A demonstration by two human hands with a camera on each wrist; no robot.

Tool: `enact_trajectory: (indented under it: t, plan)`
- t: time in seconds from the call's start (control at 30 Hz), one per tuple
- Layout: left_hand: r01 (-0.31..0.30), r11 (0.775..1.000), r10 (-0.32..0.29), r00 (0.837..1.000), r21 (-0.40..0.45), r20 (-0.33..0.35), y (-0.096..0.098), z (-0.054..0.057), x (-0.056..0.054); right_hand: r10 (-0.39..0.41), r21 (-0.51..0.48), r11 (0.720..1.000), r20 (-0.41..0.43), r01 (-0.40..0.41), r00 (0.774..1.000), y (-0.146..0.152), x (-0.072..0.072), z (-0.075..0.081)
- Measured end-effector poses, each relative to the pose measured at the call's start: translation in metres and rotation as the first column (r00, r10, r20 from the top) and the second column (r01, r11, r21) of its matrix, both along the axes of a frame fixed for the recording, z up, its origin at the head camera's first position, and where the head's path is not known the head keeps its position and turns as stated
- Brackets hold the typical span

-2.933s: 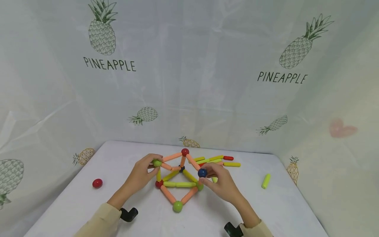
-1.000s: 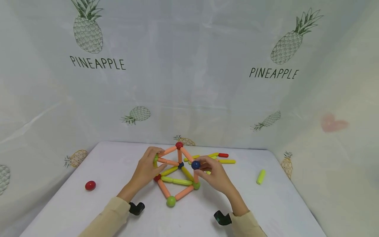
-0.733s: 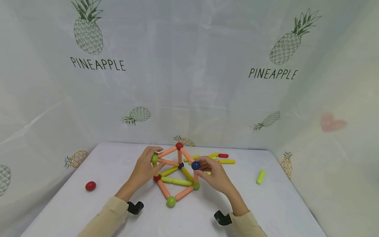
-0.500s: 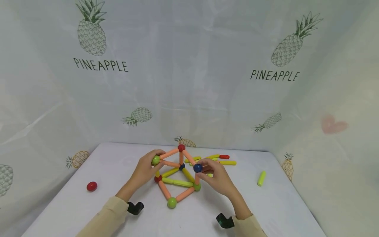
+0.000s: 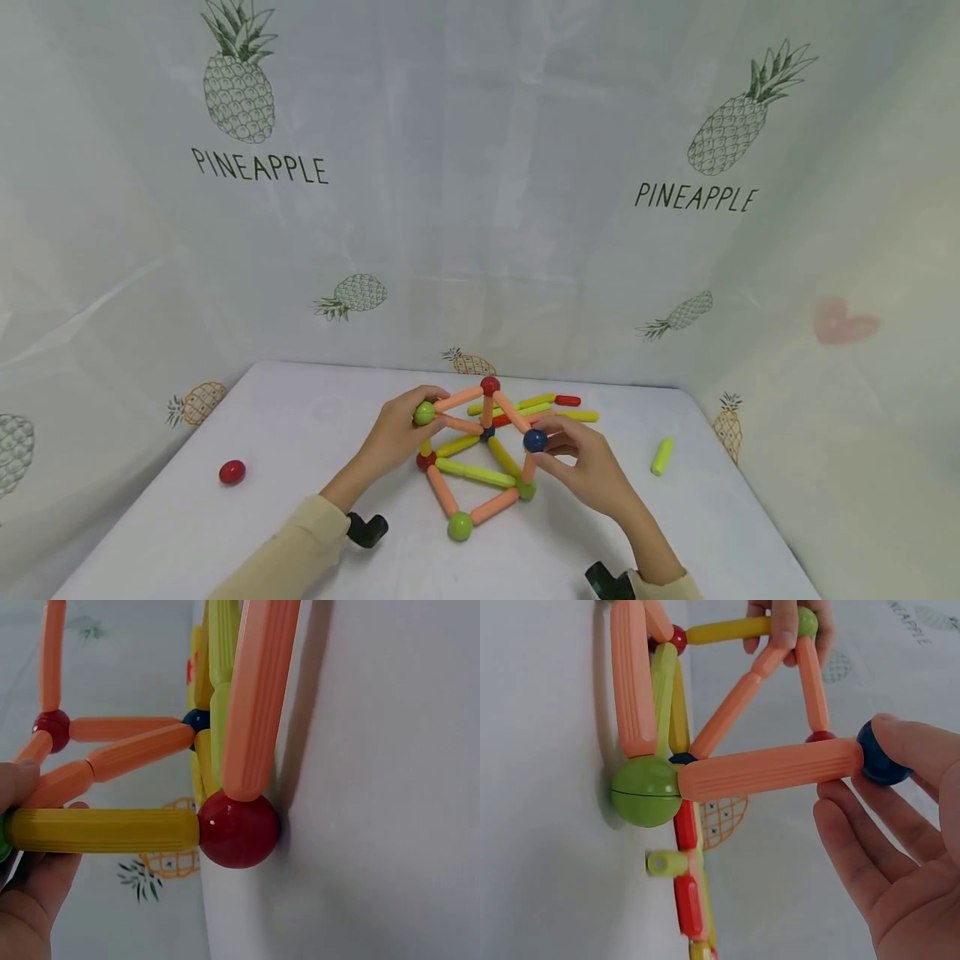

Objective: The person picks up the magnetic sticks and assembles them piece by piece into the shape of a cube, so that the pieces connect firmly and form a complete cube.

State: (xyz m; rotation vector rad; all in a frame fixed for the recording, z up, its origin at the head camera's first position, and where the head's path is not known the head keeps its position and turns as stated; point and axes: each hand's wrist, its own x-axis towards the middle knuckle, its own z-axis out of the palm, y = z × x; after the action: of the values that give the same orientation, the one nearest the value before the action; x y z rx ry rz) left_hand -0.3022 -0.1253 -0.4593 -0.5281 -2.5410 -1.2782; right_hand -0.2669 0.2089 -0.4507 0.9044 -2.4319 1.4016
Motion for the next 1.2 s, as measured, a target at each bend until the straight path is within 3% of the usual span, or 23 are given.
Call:
enact_trajectory:
  t: [0.2, 0.37, 0.43, 0.57, 0.67, 0.77, 0.9, 1.03, 1.2]
  plan:
    - [0.02, 1.0, -0.02, 1.0, 0.009, 0.0, 0.02, 0.0, 0.001, -0.046, 0.009, 0.999, -0.015, 0.046, 0.999, 0.021, 0.006, -0.004]
    - [0.04, 0.999, -0.04, 0.999, 0.004, 0.021, 0.022, -0.003, -0.001, -0.039, 0.003, 0.999, -0.01, 0.039, 0.999, 0.028, 0.007, -0.005]
    - [0.072, 0.997, -0.072, 0.997, -0.007, 0.037, 0.018, -0.003, -0.004, -0.04, 0.002, 0.999, -0.007, 0.04, 0.999, 0.029, 0.008, -0.005]
    - [0.191, 0.982, -0.191, 0.981, 0.016, 0.039, 0.002, -0.001, -0.013, -0.05, 0.012, 0.999, -0.009, 0.05, 0.999, 0.031, 0.008, -0.003]
    - [0.225, 0.969, -0.228, 0.973, 0.101, 0.025, -0.008, -0.001, -0.026, -0.058, 0.019, 0.998, -0.006, 0.058, 0.998, 0.032, 0.009, 0.0]
    - [0.17, 0.978, -0.174, 0.985, 0.119, 0.023, -0.01, -0.004, -0.044, -0.063, 0.025, 0.998, -0.003, 0.063, 0.998, 0.033, 0.008, 0.002]
    - [0.151, 0.988, -0.15, 0.988, -0.034, 0.043, 0.001, -0.013, -0.071, -0.064, 0.02, 0.998, 0.006, 0.064, 0.998, 0.034, 0.008, 0.002]
    - [0.226, 0.956, -0.218, 0.974, -0.186, 0.059, 0.012, -0.023, -0.093, -0.047, 0.011, 0.999, 0.022, 0.047, 0.999, 0.031, 0.007, 0.001]
    - [0.28, 0.922, -0.256, 0.959, -0.268, 0.122, 0.019, -0.033, -0.107, -0.024, 0.0, 1.0, 0.024, 0.024, 0.999, 0.027, 0.007, 0.0]
